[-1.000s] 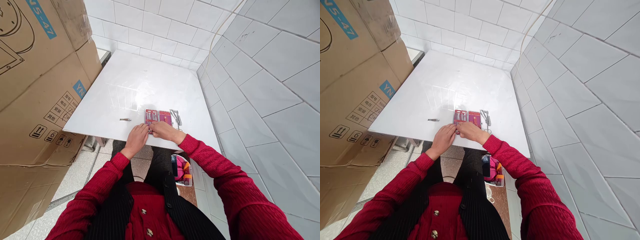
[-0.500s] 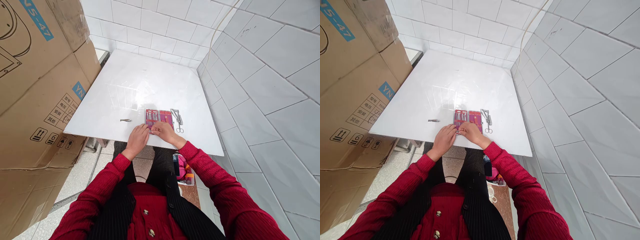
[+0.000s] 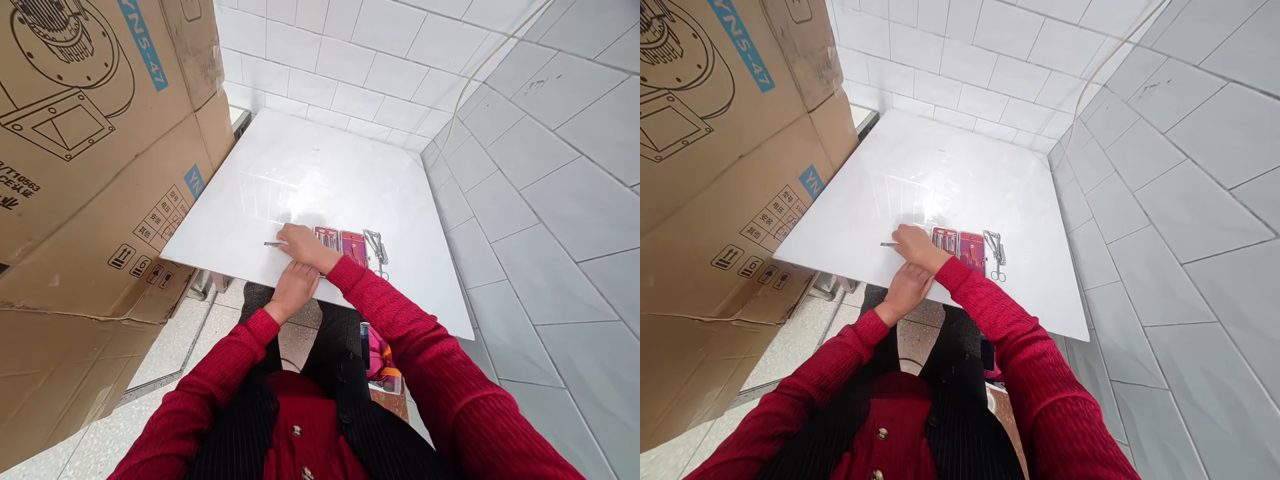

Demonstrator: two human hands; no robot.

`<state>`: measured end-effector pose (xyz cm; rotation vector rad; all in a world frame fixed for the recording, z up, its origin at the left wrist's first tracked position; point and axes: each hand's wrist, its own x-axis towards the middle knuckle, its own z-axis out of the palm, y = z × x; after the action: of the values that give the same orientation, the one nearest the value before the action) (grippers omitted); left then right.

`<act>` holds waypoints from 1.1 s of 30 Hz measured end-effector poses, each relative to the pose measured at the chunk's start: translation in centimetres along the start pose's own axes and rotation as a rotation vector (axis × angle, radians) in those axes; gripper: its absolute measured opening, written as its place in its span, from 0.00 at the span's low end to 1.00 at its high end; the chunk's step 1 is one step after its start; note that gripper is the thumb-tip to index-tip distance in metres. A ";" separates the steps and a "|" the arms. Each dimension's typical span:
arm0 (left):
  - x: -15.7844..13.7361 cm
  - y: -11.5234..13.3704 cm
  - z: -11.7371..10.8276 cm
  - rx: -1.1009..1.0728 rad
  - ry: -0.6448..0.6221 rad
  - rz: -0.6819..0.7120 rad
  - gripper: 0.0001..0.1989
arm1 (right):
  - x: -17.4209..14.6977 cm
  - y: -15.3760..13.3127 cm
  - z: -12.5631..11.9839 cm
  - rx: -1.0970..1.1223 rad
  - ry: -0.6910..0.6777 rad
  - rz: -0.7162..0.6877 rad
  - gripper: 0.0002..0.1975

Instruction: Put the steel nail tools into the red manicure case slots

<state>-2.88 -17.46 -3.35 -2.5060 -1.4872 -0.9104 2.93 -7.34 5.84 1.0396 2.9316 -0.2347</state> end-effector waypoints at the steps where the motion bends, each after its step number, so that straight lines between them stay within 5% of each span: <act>1: -0.1 0.0 0.0 0.001 -0.006 0.000 0.09 | 0.6 -0.2 0.1 -0.029 -0.023 -0.011 0.12; 21: -0.2 0.3 -0.4 0.005 -0.063 -0.025 0.09 | 1.3 -1.3 0.4 -0.208 -0.146 -0.081 0.13; 33: 0.3 0.0 -0.1 -0.016 0.011 0.011 0.13 | -6.3 4.0 -1.9 -0.294 -0.123 0.103 0.12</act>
<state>-2.79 -17.29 -3.12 -2.5136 -1.4675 -0.9357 10.41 -7.91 7.61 1.0827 2.6861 0.1265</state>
